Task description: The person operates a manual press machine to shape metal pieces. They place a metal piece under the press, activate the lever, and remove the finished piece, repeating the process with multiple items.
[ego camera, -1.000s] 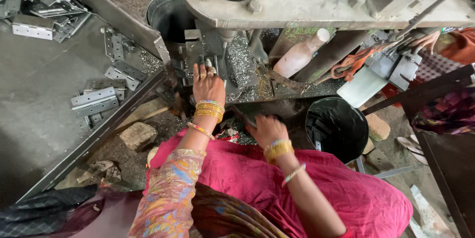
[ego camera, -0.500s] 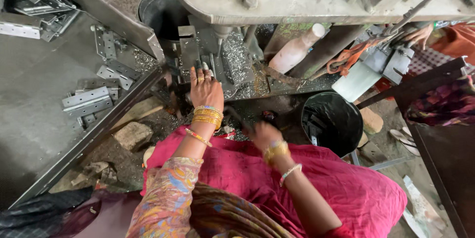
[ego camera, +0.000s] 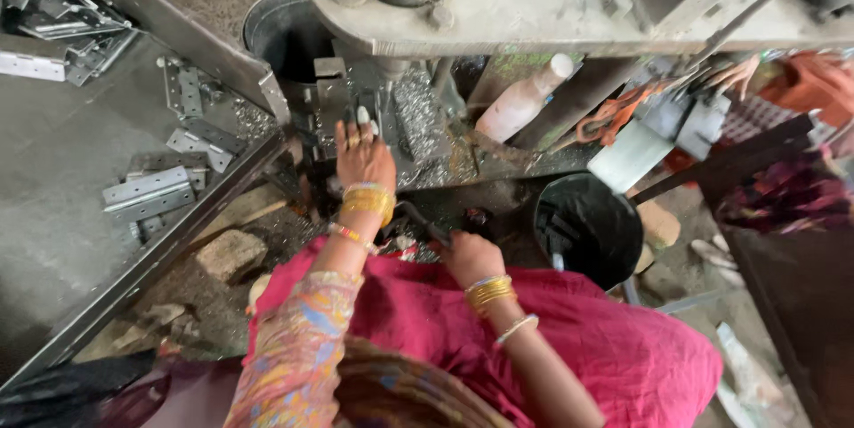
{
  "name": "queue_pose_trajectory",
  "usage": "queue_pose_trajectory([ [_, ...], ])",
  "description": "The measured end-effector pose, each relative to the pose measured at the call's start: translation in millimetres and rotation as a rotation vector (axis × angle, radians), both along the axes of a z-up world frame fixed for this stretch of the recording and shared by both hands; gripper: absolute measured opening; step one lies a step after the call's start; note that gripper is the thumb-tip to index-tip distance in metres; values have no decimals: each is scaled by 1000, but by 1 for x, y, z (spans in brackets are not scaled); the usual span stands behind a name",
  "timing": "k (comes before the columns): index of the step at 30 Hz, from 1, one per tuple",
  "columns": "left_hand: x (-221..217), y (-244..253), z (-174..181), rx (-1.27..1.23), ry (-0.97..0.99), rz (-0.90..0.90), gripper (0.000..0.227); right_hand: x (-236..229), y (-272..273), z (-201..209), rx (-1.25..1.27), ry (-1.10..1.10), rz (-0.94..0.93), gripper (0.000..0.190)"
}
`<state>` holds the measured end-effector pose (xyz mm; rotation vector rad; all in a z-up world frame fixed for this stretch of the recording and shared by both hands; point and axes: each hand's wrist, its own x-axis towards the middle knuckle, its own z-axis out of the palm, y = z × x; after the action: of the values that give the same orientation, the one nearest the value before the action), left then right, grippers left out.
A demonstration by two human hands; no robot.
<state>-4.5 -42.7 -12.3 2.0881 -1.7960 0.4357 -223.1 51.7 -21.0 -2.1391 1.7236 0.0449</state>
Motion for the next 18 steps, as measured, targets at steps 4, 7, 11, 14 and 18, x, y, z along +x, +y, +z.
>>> queue_pose_trajectory([
  [4, -2, 21, 5, 201, -20, -16, 42, -5, 6, -16, -51, 36, 16, 52],
  [7, 0, 15, 25, 298, -111, 29, 39, -2, -16, -11, -87, 65, 56, 51],
  [11, -1, 20, 23, 367, -126, 3, 47, -2, -1, -17, 110, -102, -12, 49],
  [14, 0, 22, 17, 56, -64, 10, 46, -2, 8, -17, -65, 49, -9, 54],
  [18, 4, 10, 19, 210, -156, 26, 42, 0, -14, -11, -58, 60, 18, 51],
])
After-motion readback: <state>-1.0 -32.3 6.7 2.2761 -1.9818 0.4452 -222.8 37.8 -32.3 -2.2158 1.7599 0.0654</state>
